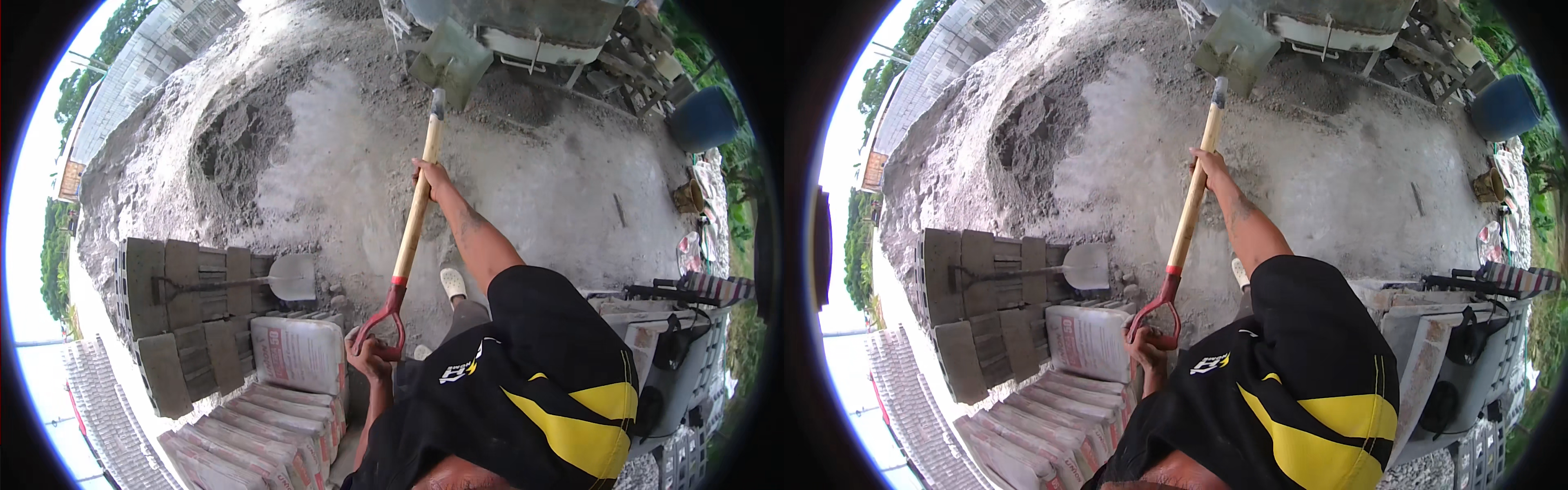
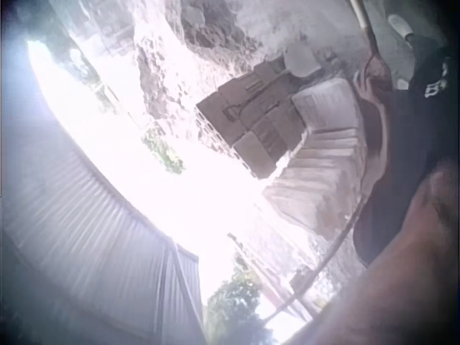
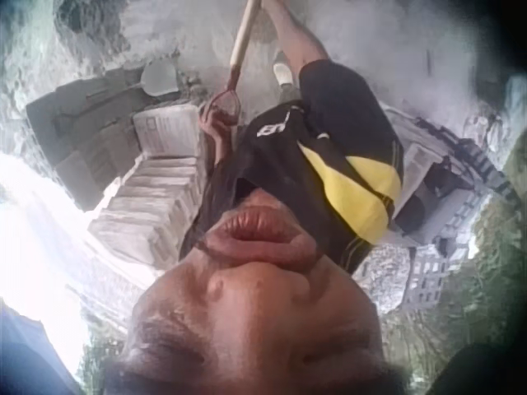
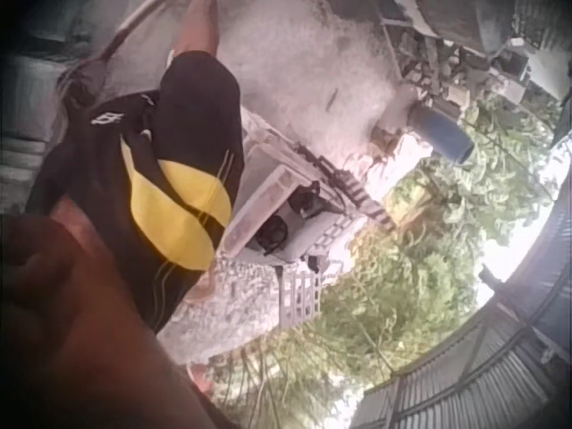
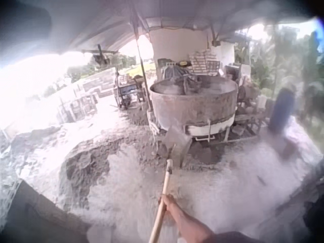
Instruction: The person uses a shovel to move a pile of dry cement mix toward a cement mixer. They then scoop water from a large blue barrel using a white plastic container and pour it into the rotating mixer multiple times to combine with the dry mix.
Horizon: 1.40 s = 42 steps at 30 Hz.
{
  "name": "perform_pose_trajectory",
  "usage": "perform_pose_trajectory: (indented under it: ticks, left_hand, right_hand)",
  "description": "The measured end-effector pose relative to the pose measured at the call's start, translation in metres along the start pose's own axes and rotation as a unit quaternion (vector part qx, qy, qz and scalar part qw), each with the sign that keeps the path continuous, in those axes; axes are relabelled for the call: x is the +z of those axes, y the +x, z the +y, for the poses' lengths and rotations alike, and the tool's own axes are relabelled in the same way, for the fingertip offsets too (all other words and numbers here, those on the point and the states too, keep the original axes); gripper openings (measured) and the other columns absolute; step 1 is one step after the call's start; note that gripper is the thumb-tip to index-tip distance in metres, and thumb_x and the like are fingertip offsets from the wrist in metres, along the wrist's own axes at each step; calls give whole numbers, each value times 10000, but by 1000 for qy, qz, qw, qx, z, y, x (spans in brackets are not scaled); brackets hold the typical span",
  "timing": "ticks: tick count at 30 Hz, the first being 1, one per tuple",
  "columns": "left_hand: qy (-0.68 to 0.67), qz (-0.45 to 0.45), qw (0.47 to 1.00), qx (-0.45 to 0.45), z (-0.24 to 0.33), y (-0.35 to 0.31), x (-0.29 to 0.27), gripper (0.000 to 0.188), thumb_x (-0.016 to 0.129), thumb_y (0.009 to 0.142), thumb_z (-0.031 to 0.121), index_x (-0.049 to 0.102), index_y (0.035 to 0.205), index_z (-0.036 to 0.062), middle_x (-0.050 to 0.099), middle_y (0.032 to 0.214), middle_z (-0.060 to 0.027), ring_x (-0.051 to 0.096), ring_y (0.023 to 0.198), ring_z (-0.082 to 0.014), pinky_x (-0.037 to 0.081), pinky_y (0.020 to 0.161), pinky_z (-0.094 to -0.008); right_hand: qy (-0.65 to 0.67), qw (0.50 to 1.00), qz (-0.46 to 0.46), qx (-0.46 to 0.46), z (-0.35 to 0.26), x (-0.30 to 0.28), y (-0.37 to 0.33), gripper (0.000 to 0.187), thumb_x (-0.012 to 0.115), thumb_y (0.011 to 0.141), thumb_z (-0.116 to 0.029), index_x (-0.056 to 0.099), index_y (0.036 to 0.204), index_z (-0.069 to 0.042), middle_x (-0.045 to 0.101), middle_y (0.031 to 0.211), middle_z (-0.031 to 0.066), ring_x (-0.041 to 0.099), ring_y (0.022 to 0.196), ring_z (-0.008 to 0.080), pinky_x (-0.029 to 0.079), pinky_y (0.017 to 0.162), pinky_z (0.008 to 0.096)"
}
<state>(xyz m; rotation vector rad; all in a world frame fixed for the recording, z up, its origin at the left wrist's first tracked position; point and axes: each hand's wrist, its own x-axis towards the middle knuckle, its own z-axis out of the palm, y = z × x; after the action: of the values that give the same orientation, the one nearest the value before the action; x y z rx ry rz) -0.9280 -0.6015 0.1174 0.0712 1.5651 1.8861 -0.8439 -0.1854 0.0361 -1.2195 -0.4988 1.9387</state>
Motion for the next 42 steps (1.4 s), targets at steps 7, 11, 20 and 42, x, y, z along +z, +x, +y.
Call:
perform_pose_trajectory:
  ticks: [7,11,20,42]
  left_hand:
    - [144,243,955,-93,-47,-158,-242,248,504,667,-46,574,904,-63,545,658,-95,485,443,-164,418,407,-278]
    - [214,330,911,-122,-25,-235,-317,243,502,635,-46,576,865,-71,543,644,-101,502,433,-179,420,375,-284]
    - [30,363,871,-329,-87,-198,-327,269,537,681,-12,541,948,-38,466,617,-59,449,446,-180,456,449,-329]
    - [-4,269,936,-229,-191,-111,-320,207,501,665,-35,522,871,-25,488,608,-74,479,426,-176,441,394,-314]
  right_hand:
    - [-78,955,83,273,395,-115,-164,142,606,801,-56,544,880,45,567,702,122,611,588,245,547,522,364]
    - [-153,905,96,385,520,-164,-293,208,605,824,-88,529,951,58,572,710,143,630,597,286,547,522,401]
    - [-265,896,140,327,559,-241,-247,277,584,868,-172,538,892,100,586,659,135,628,521,246,518,448,376]
    - [-290,917,165,219,489,-216,-111,248,603,825,-68,498,981,94,554,689,139,583,525,232,504,469,374]
